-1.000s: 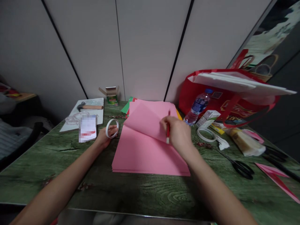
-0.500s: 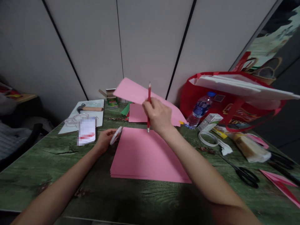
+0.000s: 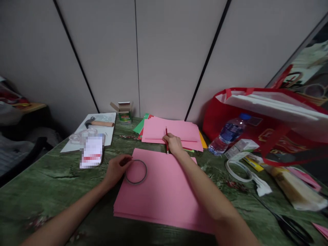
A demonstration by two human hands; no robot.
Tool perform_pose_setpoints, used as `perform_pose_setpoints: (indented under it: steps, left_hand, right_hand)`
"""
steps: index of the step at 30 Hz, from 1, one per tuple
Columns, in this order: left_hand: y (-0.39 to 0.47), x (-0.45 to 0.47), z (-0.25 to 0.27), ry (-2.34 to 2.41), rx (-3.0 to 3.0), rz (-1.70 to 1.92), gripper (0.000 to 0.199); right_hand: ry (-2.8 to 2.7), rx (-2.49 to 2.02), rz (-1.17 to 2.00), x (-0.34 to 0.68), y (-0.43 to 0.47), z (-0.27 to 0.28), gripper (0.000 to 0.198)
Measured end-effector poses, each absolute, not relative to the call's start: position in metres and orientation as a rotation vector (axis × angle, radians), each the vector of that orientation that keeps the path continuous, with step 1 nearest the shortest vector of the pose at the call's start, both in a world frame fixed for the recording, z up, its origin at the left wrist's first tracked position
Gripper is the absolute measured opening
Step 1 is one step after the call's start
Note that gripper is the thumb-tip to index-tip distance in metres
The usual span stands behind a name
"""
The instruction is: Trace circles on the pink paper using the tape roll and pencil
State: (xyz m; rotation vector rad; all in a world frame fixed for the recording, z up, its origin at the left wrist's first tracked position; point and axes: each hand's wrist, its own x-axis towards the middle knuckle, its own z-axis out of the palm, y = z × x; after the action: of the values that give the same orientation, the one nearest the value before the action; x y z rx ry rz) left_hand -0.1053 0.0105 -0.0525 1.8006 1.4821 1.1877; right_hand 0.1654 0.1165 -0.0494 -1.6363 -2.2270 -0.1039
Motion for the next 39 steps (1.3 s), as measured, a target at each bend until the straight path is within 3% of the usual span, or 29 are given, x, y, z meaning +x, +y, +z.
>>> perform_pose_setpoints:
  steps: [4, 8, 10, 13, 20, 26, 33, 39]
  left_hand:
    - [0.009, -0.108, -0.044, 1.532, 1.888, 0.95, 0.029]
    - [-0.001, -0.109, -0.03, 1.385, 2.105, 0.632, 0.088]
    - [-0.008, -0.106, -0.026, 1.345, 2.19, 0.523, 0.101]
    - [-0.015, -0.1, -0.027, 1.385, 2.275, 0.453, 0.095]
    - [-0.018, -0.084, -0.041, 1.499, 2.686, 0.249, 0.052]
    - [-0.02, -0.065, -0.06, 1.52, 3.008, 0.078, 0.062]
    - [-0.024, -0.055, -0.076, 1.585, 3.12, 0.246, 0.061]
    - [-0.024, -0.059, -0.07, 1.48, 3.122, 0.258, 0.064]
  right_hand:
    - [-2.156, -1.562, -0.067, 0.161, 0.116, -0.056, 0.022]
    - [-2.119, -1.209, 0.059, 0.138, 0.09, -0.066, 0.022]
    - [-2.185, -1.154, 0.107, 0.127, 0.075, -0.073, 0.022]
    - [-2.237, -1.12, 0.144, 0.12, 0.062, -0.081, 0.023]
    - [-2.16, -0.987, 0.315, 0.127, 0.062, -0.082, 0.03]
    - [-2.129, -0.986, 0.359, 0.127, 0.061, -0.084, 0.034]
    - [-2.211, -1.016, 0.379, 0.132, 0.066, -0.073, 0.03]
    - [-1.973, -0.955, 0.833, 0.117, 0.096, -0.027, 0.025]
